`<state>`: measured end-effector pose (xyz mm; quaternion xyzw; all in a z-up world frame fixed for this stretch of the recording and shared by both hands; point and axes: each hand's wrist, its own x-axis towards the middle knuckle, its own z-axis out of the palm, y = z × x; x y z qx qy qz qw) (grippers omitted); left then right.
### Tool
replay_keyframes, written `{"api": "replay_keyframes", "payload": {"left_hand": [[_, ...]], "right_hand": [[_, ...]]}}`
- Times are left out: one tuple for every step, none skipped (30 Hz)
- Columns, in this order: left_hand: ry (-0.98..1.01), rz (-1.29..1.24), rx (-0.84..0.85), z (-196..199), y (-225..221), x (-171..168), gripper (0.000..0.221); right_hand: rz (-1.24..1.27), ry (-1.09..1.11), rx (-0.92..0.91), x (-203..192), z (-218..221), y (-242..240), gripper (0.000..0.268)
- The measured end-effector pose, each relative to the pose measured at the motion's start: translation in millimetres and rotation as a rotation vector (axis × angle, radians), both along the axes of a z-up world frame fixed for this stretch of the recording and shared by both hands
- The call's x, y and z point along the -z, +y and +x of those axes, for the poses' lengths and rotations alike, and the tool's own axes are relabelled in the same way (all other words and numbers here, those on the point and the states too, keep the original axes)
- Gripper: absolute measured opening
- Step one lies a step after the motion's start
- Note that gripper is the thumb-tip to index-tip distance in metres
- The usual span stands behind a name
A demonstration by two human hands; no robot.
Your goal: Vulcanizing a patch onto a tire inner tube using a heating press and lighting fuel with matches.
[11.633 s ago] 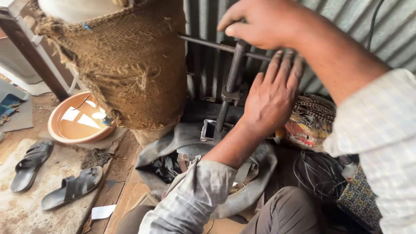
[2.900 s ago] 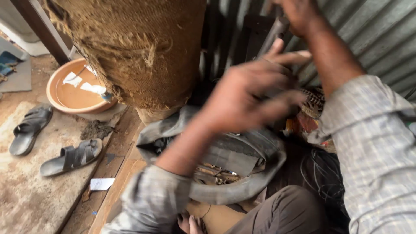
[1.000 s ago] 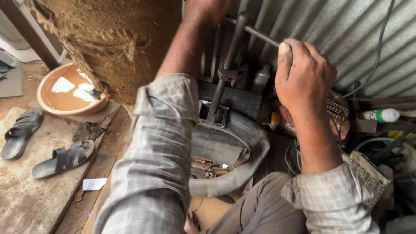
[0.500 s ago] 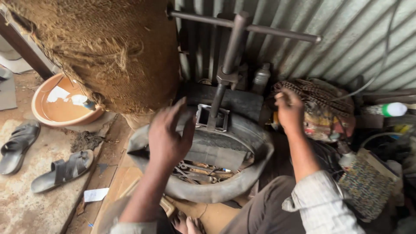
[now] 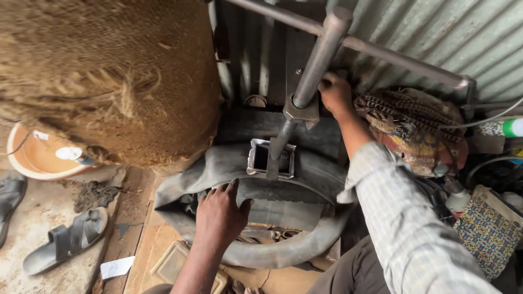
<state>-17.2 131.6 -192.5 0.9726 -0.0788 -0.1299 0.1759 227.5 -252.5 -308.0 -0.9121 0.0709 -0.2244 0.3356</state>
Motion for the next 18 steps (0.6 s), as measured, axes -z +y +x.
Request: {"api": "replay_keyframes", "payload": {"left_hand": [[0.005,-0.001,0.002,0.1,-0.2,0.8,0.065],[0.011,-0.011,0.003,-0.4,0.3,1.3,0.066],[0.016,-0.020,0.005,-1.5,1.1,1.4,0.066],[0.019,-0.020,-0.002,-0.6,0.9,1.1,0.066],[0.042,0.002,-0.001,-0.1,0.9,0.4,0.069],[0.065,0.024,-0.002,0.0,0.8,-0.4,0.071],[0.068,0.024,-0.009,0.7,1.0,-0.7,0.071],[0.110,0.058,-0.002,2.1,0.4,-1.3,0.070],[0.153,0.091,0.006,3.1,-0.4,-2.2,0.069],[0.155,0.089,0.004,3.0,-0.7,-0.2,0.069],[0.144,0.090,0.012,2.5,-1.3,1.5,0.070],[0.132,0.091,0.023,2.3,-2.3,3.1,0.072],[0.132,0.088,0.025,1.9,-3.3,3.7,0.072],[0.125,0.074,0.030,1.9,-4.0,4.1,0.071],[0.117,0.060,0.036,1.6,-4.6,4.2,0.071],[0.114,0.058,0.036,1.4,-5.3,2.9,0.071],[0.095,0.037,0.032,1.1,-5.7,1.5,0.071],[0.077,0.018,0.024,-0.1,-5.1,0.1,0.070]], "right_hand": [[-0.001,0.005,0.002,-4.3,-4.5,-2.9,0.028],[-0.009,0.017,0.002,-10.1,0.6,2.2,0.029],[-0.017,0.028,0.001,-15.7,4.7,10.3,0.030],[-0.024,0.037,-0.003,-14.8,10.0,10.3,0.031],[-0.032,0.046,-0.006,-14.2,14.9,10.4,0.032],[-0.040,0.054,-0.011,-13.8,19.8,10.8,0.032],[-0.048,0.063,-0.016,-9.0,25.0,8.4,0.033],[-0.057,0.069,-0.020,-5.8,30.6,4.8,0.034],[-0.066,0.075,-0.023,-2.9,35.9,1.1,0.035],[-0.076,0.083,-0.022,3.0,40.0,-5.8,0.036],[-0.086,0.090,-0.022,8.4,43.7,-12.7,0.037],[-0.098,0.096,-0.018,12.8,46.7,-21.1,0.037],[-0.109,0.102,-0.015,16.9,49.1,-28.4,0.038],[-0.119,0.107,-0.007,20.3,50.8,-36.2,0.039],[-0.129,0.112,0.000,23.2,52.3,-43.7,0.040],[-0.139,0.115,0.003,24.2,49.4,-56.4,0.041],[-0.149,0.118,0.006,24.7,47.9,-63.8,0.042],[-0.157,0.123,0.006,23.9,57.9,-60.5,0.042]]}}
